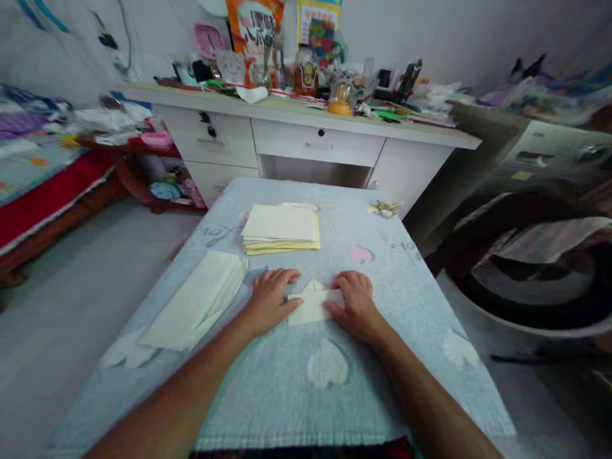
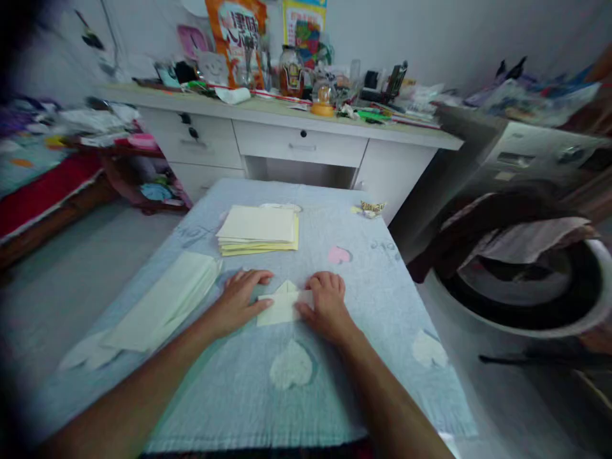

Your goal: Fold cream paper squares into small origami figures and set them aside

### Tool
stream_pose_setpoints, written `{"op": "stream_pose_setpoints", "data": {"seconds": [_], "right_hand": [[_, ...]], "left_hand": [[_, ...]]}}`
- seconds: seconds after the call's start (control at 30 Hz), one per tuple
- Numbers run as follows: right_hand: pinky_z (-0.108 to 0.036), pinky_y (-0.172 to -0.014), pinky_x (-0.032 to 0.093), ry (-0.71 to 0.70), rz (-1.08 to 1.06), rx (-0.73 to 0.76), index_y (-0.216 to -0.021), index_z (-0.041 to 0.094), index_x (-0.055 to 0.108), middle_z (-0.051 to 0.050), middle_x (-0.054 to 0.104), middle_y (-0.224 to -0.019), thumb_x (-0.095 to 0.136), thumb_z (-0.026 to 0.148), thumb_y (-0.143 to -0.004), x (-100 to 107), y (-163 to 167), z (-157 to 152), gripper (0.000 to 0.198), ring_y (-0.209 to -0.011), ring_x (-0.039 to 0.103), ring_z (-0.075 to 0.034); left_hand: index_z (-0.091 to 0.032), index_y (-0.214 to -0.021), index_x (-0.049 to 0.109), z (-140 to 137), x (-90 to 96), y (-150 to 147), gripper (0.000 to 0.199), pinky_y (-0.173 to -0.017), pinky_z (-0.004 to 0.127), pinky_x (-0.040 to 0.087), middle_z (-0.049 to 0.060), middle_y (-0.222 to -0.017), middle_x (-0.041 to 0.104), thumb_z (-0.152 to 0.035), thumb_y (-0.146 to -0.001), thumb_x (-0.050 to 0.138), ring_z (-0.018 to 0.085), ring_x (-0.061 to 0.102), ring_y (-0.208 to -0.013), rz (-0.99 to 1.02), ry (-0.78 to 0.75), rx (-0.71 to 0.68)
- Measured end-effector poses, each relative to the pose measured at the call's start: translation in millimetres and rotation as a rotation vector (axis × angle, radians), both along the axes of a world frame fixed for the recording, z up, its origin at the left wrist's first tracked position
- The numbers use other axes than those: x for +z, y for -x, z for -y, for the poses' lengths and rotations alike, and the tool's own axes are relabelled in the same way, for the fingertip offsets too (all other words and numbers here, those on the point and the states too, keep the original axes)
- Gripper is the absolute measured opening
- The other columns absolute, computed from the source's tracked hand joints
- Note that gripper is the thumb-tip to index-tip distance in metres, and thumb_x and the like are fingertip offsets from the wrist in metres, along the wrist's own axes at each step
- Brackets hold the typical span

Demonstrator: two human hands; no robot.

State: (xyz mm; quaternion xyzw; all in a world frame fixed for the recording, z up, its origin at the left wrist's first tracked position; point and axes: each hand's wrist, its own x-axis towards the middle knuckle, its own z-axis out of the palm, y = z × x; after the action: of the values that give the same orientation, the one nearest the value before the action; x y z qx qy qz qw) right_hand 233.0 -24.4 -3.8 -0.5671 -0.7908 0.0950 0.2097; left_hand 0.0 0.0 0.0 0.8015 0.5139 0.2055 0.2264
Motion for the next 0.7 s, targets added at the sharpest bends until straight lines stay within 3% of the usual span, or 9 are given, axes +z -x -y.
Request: {"op": "stream_pose_setpoints", "data": {"seconds": [0.1,0.2,0.33,0.43,0.5,0.57,0.7], "right_hand": [[-0.042,-0.092,0.032,0.008,-0.032,-0.006,-0.093,0.019,0.057,-0.008,0.055,-0.107,0.072,0.029,-0.072,-2,1,-1,0.028,-0.102,0.045,-0.026],[-0.041,-0.092,0.032,0.006,-0.105,0.019,-0.085,0.02,0.054,-0.007,0.056,-0.104,0.069,0.021,-0.072,2,2,0,0.02,-0.101,0.046,-0.025],[-0.039,-0.089,0.035,0.006,-0.284,0.065,-0.081,0.022,0.05,-0.004,0.056,-0.092,0.061,0.017,-0.078,11,3,3,0.012,-0.096,0.049,-0.023],[-0.038,-0.09,0.038,-0.048,-0.518,-0.056,-0.098,0.023,0.05,-0.004,0.055,-0.096,0.058,0.026,-0.083,14,2,3,0.017,-0.097,0.05,-0.022],[-0.037,-0.093,0.038,-0.064,-0.668,-0.112,-0.113,0.023,0.046,-0.005,0.053,-0.102,0.058,0.032,-0.084,15,2,4,0.033,-0.101,0.05,-0.022],[-0.037,-0.093,0.038,-0.023,-0.745,-0.066,-0.117,0.023,0.045,-0.005,0.053,-0.104,0.06,0.037,-0.083,15,4,4,0.039,-0.102,0.05,-0.022],[-0.035,-0.09,0.039,0.034,-0.714,0.091,-0.101,0.023,0.056,-0.004,0.052,-0.1,0.066,0.039,-0.08,15,14,5,0.028,-0.099,0.05,-0.021]], "left_hand": [[-0.023,-0.127,0.048,0,-1.9,-8,0.062,-0.096,0.045,0.032,0.006,-0.116,0.061,-0.031,-0.07,0.072,0.028,0.049,-0.109,0.036,-0.054,-0.009],[-0.023,-0.131,0.047,1,-1.3,-15,0.067,-0.096,0.043,0.034,0.005,-0.109,0.063,-0.027,-0.069,0.072,0.026,0.052,-0.104,0.146,-0.012,-0.038],[-0.022,-0.122,0.057,4,2.0,-21,0.047,-0.082,0.032,0.044,0.001,-0.088,0.065,-0.021,-0.076,0.063,0.018,0.058,-0.084,0.393,0.203,-0.071],[-0.018,-0.108,0.063,5,4.6,-24,0.03,-0.077,0.029,0.046,0.004,-0.093,0.068,-0.026,-0.079,0.062,0.018,0.062,-0.085,0.725,0.407,-0.045],[-0.016,-0.108,0.062,6,6.2,-26,0.032,-0.075,0.029,0.048,0.006,-0.095,0.07,-0.03,-0.079,0.065,0.019,0.064,-0.084,0.976,0.534,-0.003],[-0.016,-0.11,0.061,7,7.2,-28,0.039,-0.074,0.029,0.048,0.007,-0.096,0.071,-0.03,-0.075,0.07,0.019,0.065,-0.081,1.163,0.607,0.045],[-0.016,-0.11,0.06,11,6.3,-33,0.045,-0.078,0.029,0.048,0.006,-0.095,0.071,-0.026,-0.069,0.077,0.017,0.064,-0.083,1.283,0.691,0.071]]}}
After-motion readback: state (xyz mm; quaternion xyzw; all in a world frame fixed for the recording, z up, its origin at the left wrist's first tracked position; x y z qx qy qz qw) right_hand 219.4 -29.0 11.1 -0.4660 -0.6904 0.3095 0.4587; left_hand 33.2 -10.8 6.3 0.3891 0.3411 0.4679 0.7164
